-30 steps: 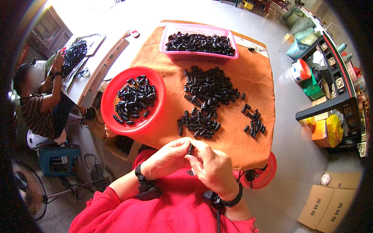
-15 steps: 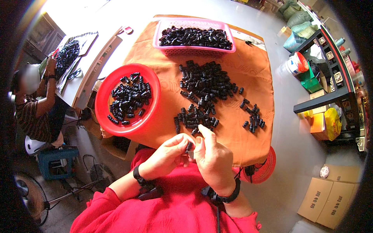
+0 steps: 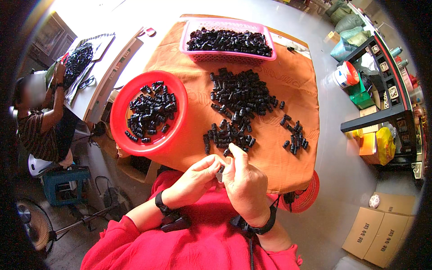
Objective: Assembling small black plastic components at a work table in a manufacturing facility.
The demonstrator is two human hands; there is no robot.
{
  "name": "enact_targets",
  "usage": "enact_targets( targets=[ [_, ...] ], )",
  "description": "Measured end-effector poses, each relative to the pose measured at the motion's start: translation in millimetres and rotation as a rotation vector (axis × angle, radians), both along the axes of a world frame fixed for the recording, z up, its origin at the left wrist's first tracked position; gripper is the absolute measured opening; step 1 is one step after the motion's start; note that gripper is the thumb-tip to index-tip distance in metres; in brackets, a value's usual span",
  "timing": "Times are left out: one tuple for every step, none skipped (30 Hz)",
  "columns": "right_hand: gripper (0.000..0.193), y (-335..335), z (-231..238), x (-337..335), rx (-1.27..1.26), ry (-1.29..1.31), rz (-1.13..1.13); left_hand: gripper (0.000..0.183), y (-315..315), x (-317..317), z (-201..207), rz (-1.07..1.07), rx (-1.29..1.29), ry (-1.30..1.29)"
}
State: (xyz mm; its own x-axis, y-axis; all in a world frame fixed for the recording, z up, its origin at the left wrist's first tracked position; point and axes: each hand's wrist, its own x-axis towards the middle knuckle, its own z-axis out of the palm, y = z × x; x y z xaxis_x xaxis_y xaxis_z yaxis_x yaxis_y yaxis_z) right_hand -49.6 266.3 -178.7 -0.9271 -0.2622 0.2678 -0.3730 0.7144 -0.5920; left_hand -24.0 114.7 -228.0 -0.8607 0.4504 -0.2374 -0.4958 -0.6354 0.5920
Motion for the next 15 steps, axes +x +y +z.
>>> enact_targets(
  targets=[
    [0.032, 0.0, 0.4, 0.4, -0.001, 0.000, 0.000, 0.025, 0.4, -0.1, 0.5, 0.005, 0.000, 0.003],
    [0.032, -0.1, 0.8, 0.9, 0.000, -0.019, -0.004, 0.025, 0.8, -0.1, 0.9, 0.005, 0.000, 0.003],
    [0.032, -0.2, 0.9, 1.5, 0.001, -0.038, -0.009, 0.024, 1.3, -0.1, 1.4, 0.017, -0.014, 0.017],
    [0.032, -0.2, 0.5, 1.8, 0.000, -0.038, -0.009, 0.023, 1.8, -0.4, 1.8, 0.028, -0.027, 0.031],
    [0.031, -0.3, -0.4, 2.1, -0.016, -0.056, -0.011, 0.023, 2.4, -0.7, 0.8, 0.028, -0.027, 0.032],
    [0.031, -0.4, -1.4, 2.3, -0.032, -0.075, -0.013, 0.021, 3.0, -1.1, -1.3, 0.034, -0.025, 0.030],
    [0.031, -0.1, -2.3, 2.6, -0.033, -0.075, -0.013, 0.020, 3.4, -1.1, -2.5, 0.041, -0.022, 0.027],
    [0.031, 0.2, -3.3, 2.8, -0.044, -0.077, -0.011, 0.020, 3.5, -1.3, -1.2, 0.040, -0.023, 0.027],
    [0.031, 0.4, -3.9, 2.8, -0.055, -0.080, -0.009, 0.020, 3.4, -1.6, 1.1, 0.040, -0.034, 0.025],
    [0.031, 0.4, -4.1, 2.8, -0.056, -0.080, -0.009, 0.019, 3.3, -1.6, 2.5, 0.041, -0.046, 0.022],
    [0.031, 0.4, -4.2, 2.9, -0.052, -0.076, -0.006, 0.019, 3.0, -1.4, 2.2, 0.041, -0.046, 0.022],
    [0.030, 0.3, -4.4, 2.9, -0.048, -0.072, -0.002, 0.019, 2.4, -1.2, 1.4, 0.034, -0.075, 0.034],
    [0.030, 0.4, -4.4, 2.9, -0.048, -0.072, -0.003, 0.019, 2.2, -1.2, 0.8, 0.026, -0.102, 0.047],
    [0.030, 0.4, -4.5, 3.1, -0.052, -0.091, -0.002, 0.019, 2.5, -1.4, 0.3, 0.025, -0.103, 0.047],
    [0.030, 0.4, -4.5, 3.2, -0.055, -0.110, -0.002, 0.019, 3.2, -1.7, 0.0, 0.038, -0.103, 0.060]
  ],
)
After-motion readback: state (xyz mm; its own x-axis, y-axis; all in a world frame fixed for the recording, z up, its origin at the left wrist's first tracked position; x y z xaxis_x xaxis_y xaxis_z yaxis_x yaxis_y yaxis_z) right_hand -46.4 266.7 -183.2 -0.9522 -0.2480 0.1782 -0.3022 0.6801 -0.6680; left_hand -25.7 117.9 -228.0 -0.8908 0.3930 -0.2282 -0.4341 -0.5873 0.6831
